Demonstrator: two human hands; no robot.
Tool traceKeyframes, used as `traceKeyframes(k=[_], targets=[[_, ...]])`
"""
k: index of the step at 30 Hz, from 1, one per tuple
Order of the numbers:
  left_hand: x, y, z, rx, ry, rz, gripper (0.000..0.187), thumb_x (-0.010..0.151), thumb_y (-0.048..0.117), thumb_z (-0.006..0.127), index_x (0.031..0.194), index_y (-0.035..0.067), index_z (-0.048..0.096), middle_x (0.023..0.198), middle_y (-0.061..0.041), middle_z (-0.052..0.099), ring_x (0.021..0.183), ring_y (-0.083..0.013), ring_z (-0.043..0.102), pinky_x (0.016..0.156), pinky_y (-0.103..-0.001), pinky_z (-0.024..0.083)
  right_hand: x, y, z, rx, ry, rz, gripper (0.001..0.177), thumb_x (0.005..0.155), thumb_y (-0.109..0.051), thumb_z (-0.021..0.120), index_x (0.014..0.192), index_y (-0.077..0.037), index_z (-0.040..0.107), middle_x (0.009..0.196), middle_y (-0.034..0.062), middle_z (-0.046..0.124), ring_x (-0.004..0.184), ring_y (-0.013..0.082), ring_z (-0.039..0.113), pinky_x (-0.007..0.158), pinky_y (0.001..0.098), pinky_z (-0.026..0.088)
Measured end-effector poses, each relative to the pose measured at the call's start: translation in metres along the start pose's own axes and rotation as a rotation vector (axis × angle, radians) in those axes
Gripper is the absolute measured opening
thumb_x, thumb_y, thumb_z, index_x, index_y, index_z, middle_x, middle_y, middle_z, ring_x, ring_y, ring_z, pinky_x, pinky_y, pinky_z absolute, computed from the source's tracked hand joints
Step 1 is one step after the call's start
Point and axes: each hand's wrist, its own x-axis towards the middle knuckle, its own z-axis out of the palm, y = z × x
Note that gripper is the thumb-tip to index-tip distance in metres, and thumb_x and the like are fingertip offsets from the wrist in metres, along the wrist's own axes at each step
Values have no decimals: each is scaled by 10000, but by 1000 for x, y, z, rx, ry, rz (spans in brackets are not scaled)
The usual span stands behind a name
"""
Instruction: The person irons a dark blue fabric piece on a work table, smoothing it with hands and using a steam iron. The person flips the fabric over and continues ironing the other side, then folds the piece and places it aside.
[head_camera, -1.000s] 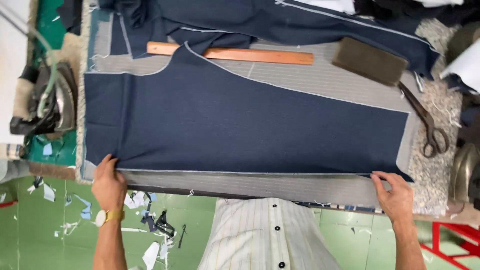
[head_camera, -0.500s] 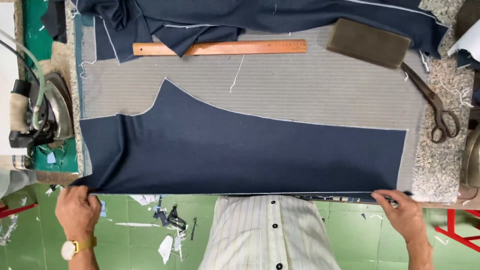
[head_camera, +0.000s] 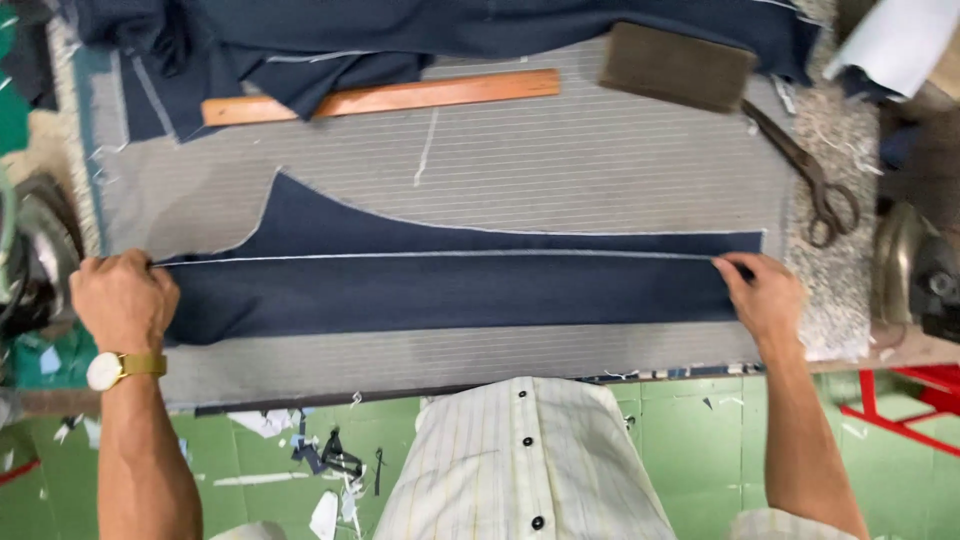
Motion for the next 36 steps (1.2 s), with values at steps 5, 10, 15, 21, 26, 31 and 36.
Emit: traceKeyframes(k=[5,10,15,21,26,31,36], targets=[[18,-4,26,104,119,91,103,878,289,622,831,206,661,826,-8,674,813,-244,638,761,-362,463,17,-7,2,98,14,-7,191,1016,-309,778,1015,-119,797,995,25,775,902,225,720,831,352,528],[23,-4,50,-145,-66,-19,130,992,167,581,971,86,681,901,-151,683,811,-358,667,748,-419,534,24,-10,-1,125,5,58,189,996,-324,772,1011,-136,791,960,45,766,894,248,711,820,376,532],[24,-15,100,-381,-233,-95,189,1102,47,534,921,-8,540,718,-206,550,579,-425,570,533,-501,376,34,-16,-9,51,17,43,201,996,-359,762,973,-162,795,898,48,752,838,239,707,696,383,545],[26,-20,115,-132,-83,3,75,1179,147,603,1118,110,579,838,-60,513,604,-248,523,553,-370,351,46,-16,-8,44,-31,-4,319,1027,-398,687,978,-103,797,915,74,782,817,261,731,687,419,588],[31,-16,126,-36,-73,25,248,1285,80,600,1088,99,451,884,-37,390,588,-189,387,543,-334,252,52,-18,-7,9,-49,-25,333,1039,-424,645,996,-127,788,928,66,786,834,275,745,720,439,608],[14,23,60,-191,40,-26,539,1051,123,569,1564,87,732,1032,-138,776,731,-328,721,573,-392,540,29,-20,-21,69,183,108,334,1049,-306,667,1223,-25,718,1248,186,656,1168,383,626,982,512,506],[-59,73,55,68,3,-128,325,1380,486,616,1150,289,733,893,23,716,806,-225,740,659,-366,558,-22,-46,-59,211,-5,735,595,1074,-478,428,590,-151,540,535,50,527,545,271,576,622,457,423]])
